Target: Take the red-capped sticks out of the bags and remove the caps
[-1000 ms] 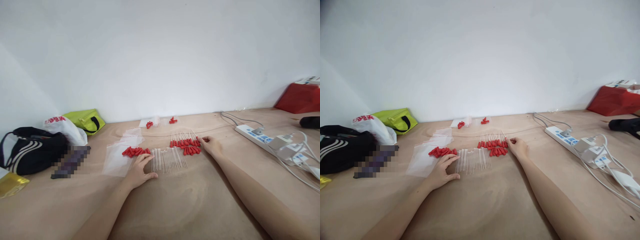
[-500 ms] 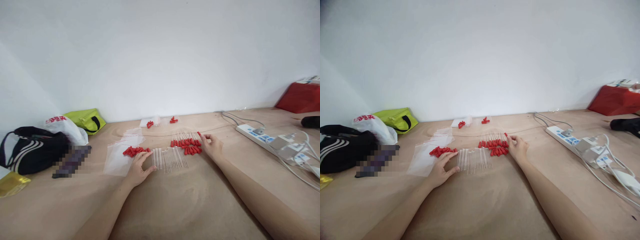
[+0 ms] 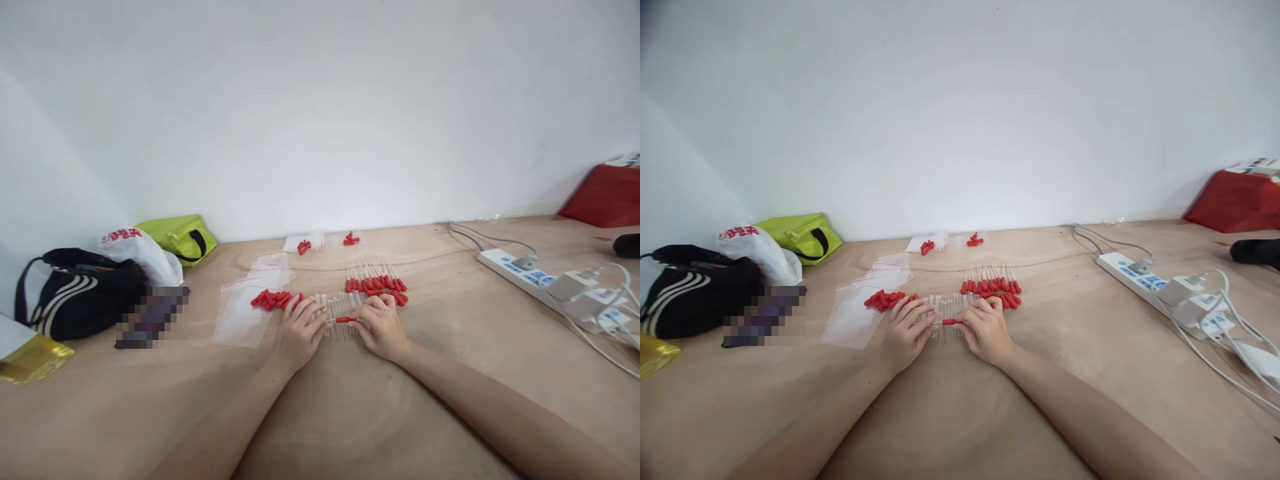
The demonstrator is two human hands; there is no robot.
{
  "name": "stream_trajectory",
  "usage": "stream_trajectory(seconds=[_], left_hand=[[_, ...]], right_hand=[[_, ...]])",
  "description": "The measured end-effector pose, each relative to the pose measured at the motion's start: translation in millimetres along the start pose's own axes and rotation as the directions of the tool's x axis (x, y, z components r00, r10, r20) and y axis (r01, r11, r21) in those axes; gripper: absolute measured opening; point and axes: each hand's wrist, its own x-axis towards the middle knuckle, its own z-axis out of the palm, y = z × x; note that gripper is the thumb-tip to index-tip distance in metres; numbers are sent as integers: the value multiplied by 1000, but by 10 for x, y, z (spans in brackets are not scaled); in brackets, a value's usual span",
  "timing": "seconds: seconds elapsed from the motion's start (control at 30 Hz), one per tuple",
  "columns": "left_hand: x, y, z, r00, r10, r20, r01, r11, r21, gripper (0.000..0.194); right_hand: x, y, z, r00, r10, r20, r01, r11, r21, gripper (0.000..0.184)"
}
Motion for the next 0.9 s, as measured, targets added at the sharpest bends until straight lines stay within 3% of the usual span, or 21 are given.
stream_trajectory(seconds=[0.27, 0.4, 0.9], left_hand=[[25, 48, 4, 1000, -6, 29, 7, 999, -51, 15], [26, 76, -14, 1000, 6, 7, -6, 998, -68, 16], [2, 82, -19, 1000, 5, 3, -5, 992, -124, 17]], right_hand=[[17, -13, 23, 996, -89, -6, 88, 990, -109, 12], [6, -10, 37, 994, -96, 48, 102, 984, -145, 12], [2, -34, -21, 981, -163, 109, 176, 976, -128, 16]])
